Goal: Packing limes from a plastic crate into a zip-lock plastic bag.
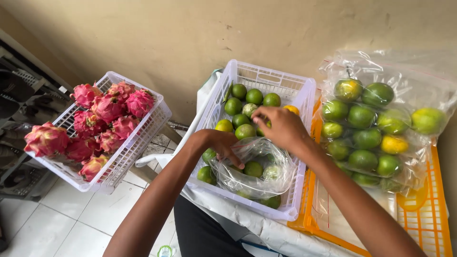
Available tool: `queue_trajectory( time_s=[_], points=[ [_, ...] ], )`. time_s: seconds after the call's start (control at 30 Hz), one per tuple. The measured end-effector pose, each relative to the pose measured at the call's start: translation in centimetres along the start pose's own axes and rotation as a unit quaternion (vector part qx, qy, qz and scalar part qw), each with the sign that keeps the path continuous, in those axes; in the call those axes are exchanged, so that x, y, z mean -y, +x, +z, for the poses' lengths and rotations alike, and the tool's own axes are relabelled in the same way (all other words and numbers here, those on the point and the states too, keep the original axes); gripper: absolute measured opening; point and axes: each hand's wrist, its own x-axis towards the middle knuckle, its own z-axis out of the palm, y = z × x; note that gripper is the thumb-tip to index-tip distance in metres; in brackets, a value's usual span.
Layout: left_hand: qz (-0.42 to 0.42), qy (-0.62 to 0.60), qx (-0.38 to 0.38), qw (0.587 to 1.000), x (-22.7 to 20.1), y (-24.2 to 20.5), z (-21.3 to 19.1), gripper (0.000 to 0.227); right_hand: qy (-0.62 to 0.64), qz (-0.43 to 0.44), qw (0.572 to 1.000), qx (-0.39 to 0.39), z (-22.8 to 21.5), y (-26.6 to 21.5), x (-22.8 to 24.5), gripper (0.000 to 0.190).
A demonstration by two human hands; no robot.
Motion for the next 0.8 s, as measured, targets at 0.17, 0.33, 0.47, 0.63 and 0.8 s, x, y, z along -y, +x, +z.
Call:
queue_trajectory(
  time_s=[0.17, 0.33, 0.47, 0.63, 0.8],
  points=[
    [-0.003, -0.007, -0.004, 1.0, -0.6, -0.7, -0.2, 0.07, 0.025, 0.069, 0.99, 0.123, 2.4, 5.1, -2.3, 0.028],
    [0.007, -0.029, 0.015, 0.999, -0.9, -0.7, -0.6, 0.074, -0.016, 0.146, 0.943, 0.298, 6.1, 6.3, -1.3, 0.064],
    [0.003, -0.036, 0.035, 0.999, -2.0, -1.6, -0.7, 0.084, -0.081, 0.187, 0.922, 0.329, 10.8, 6.6, -3.5, 0.092],
    [-0.022, -0.065, 0.053, 0.996, -0.7, -0.6, -0.7, 0.073, 0.217, 0.269, 0.923, 0.168, 4.2, 3.3, -1.4, 0.059],
    [-0.015, -0.062, 0.035, 0.997, -0.9, -0.9, -0.8, 0.074, 0.696, 0.141, 0.704, 0.03, 1.7, 0.1, -1.1, 0.047]
  ],
)
